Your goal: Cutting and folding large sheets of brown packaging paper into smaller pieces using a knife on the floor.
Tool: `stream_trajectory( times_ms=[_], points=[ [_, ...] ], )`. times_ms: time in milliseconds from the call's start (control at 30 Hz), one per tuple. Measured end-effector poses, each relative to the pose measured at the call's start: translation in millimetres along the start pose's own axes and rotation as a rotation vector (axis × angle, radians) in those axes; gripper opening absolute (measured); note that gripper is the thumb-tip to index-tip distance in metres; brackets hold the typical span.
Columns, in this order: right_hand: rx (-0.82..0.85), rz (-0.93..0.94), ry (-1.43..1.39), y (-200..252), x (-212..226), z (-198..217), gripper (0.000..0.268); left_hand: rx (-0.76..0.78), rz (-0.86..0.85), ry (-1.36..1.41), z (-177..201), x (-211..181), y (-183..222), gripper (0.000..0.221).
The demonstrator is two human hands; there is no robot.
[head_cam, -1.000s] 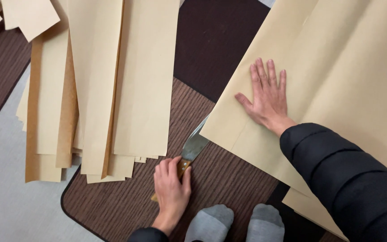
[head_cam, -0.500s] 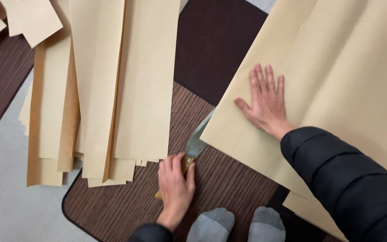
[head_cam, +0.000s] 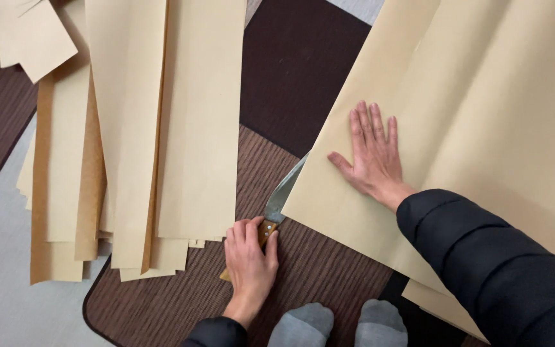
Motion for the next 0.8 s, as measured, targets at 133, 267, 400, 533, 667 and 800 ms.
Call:
stream_trajectory(
  times_ms=[133, 267, 400, 533, 667, 800],
  points=[
    [0.007, -0.004, 0.001, 0.7, 0.1, -1.3, 0.112, 0.010, 0.015, 0.007, 3.2, -0.7, -2.6, 0.042],
    [-0.017, 0.003, 0.017, 0.7, -0.7, -1.7, 0.110, -0.028, -0.024, 0.024, 1.3, -3.0, -18.9, 0.042],
    [-0.017, 0.000, 0.036, 0.7, -1.6, -3.2, 0.110, -0.042, -0.052, 0.021, -1.6, -4.0, -39.0, 0.041],
    [-0.015, -0.003, 0.039, 1.5, 0.3, 0.1, 0.111, -0.030, -0.065, 0.022, -7.5, -6.6, -60.7, 0.041],
    [-0.069, -0.003, 0.052, 2.1, -0.9, -5.8, 0.113, -0.060, -0.097, -0.012, -24.4, -2.2, -81.9, 0.043],
    [-0.096, -0.014, 0.080, 2.2, -0.8, -7.9, 0.117, -0.082, -0.117, -0.019, -41.2, -1.8, -101.6, 0.046]
  ],
)
Point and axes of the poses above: each hand's wrist, its own y-axis away from the middle knuckle, its own z-axis out of the back of the hand, x = y × z, the point moved 1 cm from there along -y, towards the middle knuckle
